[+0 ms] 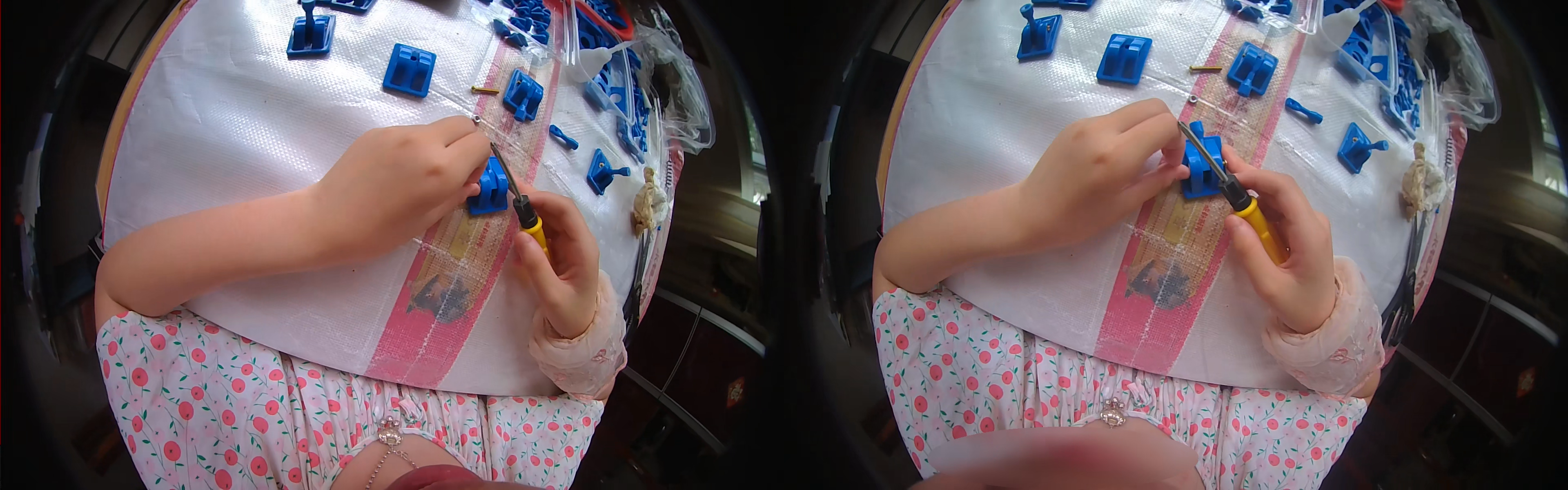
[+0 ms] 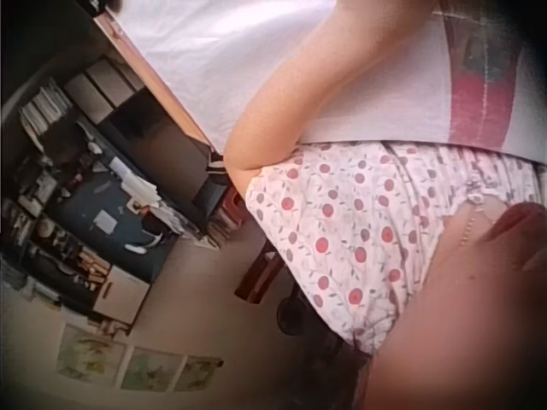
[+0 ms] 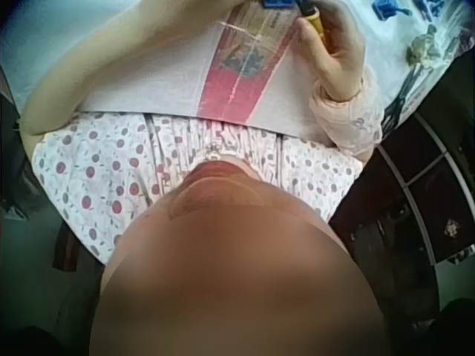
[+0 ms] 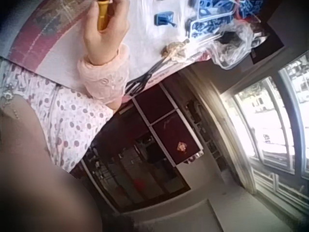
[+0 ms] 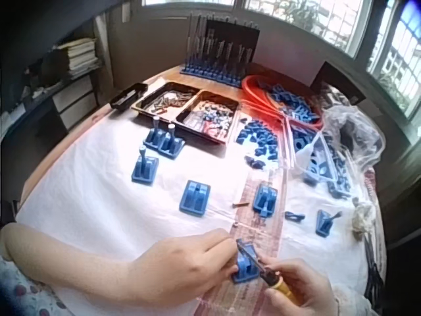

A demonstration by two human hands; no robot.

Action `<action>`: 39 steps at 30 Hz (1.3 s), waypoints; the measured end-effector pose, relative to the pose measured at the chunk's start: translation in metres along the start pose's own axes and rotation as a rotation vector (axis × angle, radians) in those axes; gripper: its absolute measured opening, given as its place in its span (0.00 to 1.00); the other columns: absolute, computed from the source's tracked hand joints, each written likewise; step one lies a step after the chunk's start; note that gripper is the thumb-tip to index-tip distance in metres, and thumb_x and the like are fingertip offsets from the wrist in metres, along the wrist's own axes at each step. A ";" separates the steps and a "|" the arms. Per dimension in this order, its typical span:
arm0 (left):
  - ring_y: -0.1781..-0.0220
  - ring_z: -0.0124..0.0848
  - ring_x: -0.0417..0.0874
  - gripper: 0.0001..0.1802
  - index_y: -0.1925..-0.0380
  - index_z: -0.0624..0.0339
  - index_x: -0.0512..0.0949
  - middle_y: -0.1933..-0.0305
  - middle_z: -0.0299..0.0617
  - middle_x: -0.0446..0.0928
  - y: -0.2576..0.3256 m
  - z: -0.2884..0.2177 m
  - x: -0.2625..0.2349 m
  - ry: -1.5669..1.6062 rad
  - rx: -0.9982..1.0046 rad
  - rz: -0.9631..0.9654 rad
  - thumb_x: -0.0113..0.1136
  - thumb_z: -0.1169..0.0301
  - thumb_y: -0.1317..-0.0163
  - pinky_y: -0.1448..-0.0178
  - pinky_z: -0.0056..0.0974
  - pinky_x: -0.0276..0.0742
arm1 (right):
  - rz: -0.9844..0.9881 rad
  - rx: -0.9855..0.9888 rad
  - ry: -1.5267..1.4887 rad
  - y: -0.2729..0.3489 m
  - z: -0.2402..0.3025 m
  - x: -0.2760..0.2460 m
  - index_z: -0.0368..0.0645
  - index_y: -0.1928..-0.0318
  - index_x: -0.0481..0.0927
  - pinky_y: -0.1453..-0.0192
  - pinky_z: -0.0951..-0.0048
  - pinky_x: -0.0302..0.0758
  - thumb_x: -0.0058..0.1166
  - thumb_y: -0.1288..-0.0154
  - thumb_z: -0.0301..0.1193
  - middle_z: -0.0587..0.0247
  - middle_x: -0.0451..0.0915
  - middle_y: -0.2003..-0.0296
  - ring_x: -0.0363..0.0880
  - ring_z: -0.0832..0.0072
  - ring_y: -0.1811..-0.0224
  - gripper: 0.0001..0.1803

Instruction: Assembling small blue plastic components by inserting and tightening screws with a screwdriver.

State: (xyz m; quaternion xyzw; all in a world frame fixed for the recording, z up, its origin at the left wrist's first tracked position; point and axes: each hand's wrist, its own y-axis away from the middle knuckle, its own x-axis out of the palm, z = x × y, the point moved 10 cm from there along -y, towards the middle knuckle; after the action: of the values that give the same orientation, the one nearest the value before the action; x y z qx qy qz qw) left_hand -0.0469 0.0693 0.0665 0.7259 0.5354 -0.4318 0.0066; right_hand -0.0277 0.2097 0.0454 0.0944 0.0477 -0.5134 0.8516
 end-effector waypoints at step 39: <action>0.60 0.36 0.83 0.11 0.69 0.59 0.80 0.62 0.38 0.79 -0.009 -0.006 -0.005 -0.205 0.288 0.123 0.61 0.84 0.53 0.61 0.36 0.80 | 0.054 -0.315 0.375 0.000 0.074 -0.064 0.35 0.37 0.72 0.70 0.83 0.76 0.53 0.27 0.37 0.53 0.85 0.60 0.85 0.74 0.70 0.25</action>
State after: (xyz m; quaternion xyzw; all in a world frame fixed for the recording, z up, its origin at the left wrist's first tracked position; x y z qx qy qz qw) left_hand -0.0502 0.0722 0.0774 0.7030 0.4189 -0.5745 -0.0166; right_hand -0.0590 0.2499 0.1290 0.0552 0.2819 -0.4501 0.8455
